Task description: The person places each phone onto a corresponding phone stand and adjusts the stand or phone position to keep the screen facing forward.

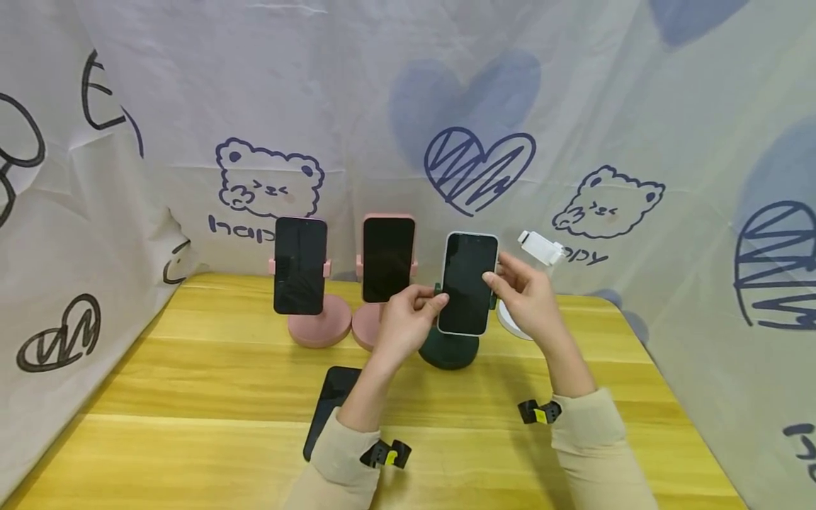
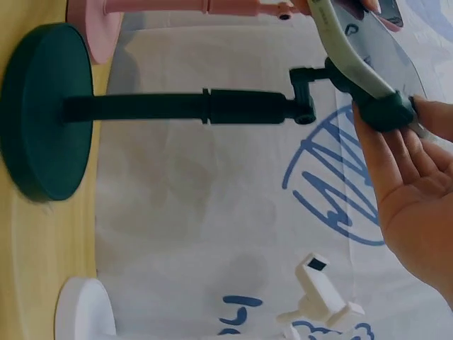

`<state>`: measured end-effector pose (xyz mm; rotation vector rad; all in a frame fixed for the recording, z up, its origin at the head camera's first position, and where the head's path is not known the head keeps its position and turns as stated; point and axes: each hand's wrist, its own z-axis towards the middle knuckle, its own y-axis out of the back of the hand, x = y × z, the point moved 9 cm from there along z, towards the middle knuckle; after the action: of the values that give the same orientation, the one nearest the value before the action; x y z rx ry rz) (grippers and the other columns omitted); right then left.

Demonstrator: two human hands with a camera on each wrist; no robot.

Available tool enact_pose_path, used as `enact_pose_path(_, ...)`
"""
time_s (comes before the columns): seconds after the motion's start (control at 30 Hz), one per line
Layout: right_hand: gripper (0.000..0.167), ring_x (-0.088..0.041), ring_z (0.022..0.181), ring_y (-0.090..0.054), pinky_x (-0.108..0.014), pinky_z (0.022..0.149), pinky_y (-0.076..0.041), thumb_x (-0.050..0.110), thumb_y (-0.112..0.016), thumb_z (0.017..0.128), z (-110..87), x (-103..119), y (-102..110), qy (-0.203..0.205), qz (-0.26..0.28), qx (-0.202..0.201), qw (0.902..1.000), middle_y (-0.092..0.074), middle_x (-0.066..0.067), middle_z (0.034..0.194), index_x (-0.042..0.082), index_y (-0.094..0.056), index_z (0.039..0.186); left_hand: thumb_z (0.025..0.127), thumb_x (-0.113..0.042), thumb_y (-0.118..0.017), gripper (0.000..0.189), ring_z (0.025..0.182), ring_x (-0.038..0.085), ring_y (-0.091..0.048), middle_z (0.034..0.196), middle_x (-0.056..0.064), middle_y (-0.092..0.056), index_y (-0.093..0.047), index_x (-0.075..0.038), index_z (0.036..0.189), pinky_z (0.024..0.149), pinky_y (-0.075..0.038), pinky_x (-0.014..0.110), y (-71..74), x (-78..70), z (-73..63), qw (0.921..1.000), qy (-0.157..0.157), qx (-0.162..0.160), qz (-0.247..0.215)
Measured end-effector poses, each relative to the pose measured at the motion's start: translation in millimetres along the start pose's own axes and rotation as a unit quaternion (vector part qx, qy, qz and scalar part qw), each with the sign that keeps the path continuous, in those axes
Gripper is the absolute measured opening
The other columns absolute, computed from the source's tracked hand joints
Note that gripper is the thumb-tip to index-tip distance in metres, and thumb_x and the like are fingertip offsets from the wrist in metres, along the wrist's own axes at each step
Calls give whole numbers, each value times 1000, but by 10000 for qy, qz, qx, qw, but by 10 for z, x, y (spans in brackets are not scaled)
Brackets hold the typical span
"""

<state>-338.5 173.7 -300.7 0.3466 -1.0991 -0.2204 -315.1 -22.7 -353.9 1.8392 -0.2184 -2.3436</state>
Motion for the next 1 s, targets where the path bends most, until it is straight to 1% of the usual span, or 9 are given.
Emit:
enact_pose_path(0.2,46,4,93,-66,-12,85,-54,4,-68,100,-30,-29,-10,106,342,-636,9973,-69,-32,118,-8,-57,143,103,-26,-69,32,86,22,-71,101,10,-76,-71,-2,124,81,-62,40,-5,4,13,10000,-16,37,-60)
enact_pose_path(0.4,37,0,100,-69,-15,86,-57,-3,-65,100,-116,39,87,987,642,-1422,9828,-70,-29,122,-8,-63,137,103,-27,-68,34,88,23,-72,104,11,-77,-69,-1,125,83,-62,40,-10,5,21,9999,-49,90,-94)
enact_pose_path(0.47,34,-3,102,-70,-17,86,-58,-5,-65,99,-168,90,157,1391,430,-1766,9735,-72,-24,122,-7,-65,132,104,-27,-68,34,87,23,-72,103,12,-77,-69,-1,125,83,-62,40,-14,11,24,9999,-59,102,-122)
enact_pose_path(0.57,31,-13,109,-70,-26,93,-59,-13,-64,95,-269,198,270,2002,91,-2335,9515,-71,-23,122,-10,-66,126,104,-27,-67,34,87,23,-72,103,12,-76,-69,-1,126,83,-62,39,-19,21,25,9998,-74,100,-141)
enact_pose_path(0.7,35,-28,120,-60,-36,110,-50,-16,-63,87,-414,308,420,2328,-352,-3160,9191,-63,-31,124,-15,-61,123,104,-28,-67,35,88,23,-73,105,12,-76,-69,-1,127,83,-62,39,-12,17,19,9998,-116,74,-127)
enact_pose_path(0.77,42,-32,124,-55,-39,116,-43,-12,-65,85,-443,253,490,2254,-550,-3473,9086,-58,-33,127,-17,-57,125,104,-28,-67,35,89,23,-73,106,12,-77,-69,-2,128,83,-63,40,-7,12,17,9998,-136,61,-123)
enact_pose_path(0.83,50,-31,128,-50,-38,118,-38,-6,-69,84,-434,102,564,2085,-704,-3677,9035,-54,-31,132,-14,-53,130,104,-28,-67,35,89,24,-73,106,12,-77,-69,-2,127,83,-63,40,-5,9,17,9998,-150,60,-123)
enact_pose_path(0.9,59,-28,132,-46,-39,119,-33,0,-73,83,-398,-92,633,1833,-755,-3751,9055,-51,-26,137,-10,-49,136,104,-29,-67,36,88,23,-73,106,12,-77,-69,-2,128,83,-63,40,-9,13,16,9998,-137,68,-103)
enact_pose_path(1.0,71,-23,137,-42,-38,119,-30,5,-79,82,-317,-385,716,1283,-768,-3650,9189,-47,-17,144,-3,-44,143,104,-29,-67,36,88,23,-73,105,11,-77,-69,-2,127,83,-62,39,-18,20,13,9999,-118,83,-75)
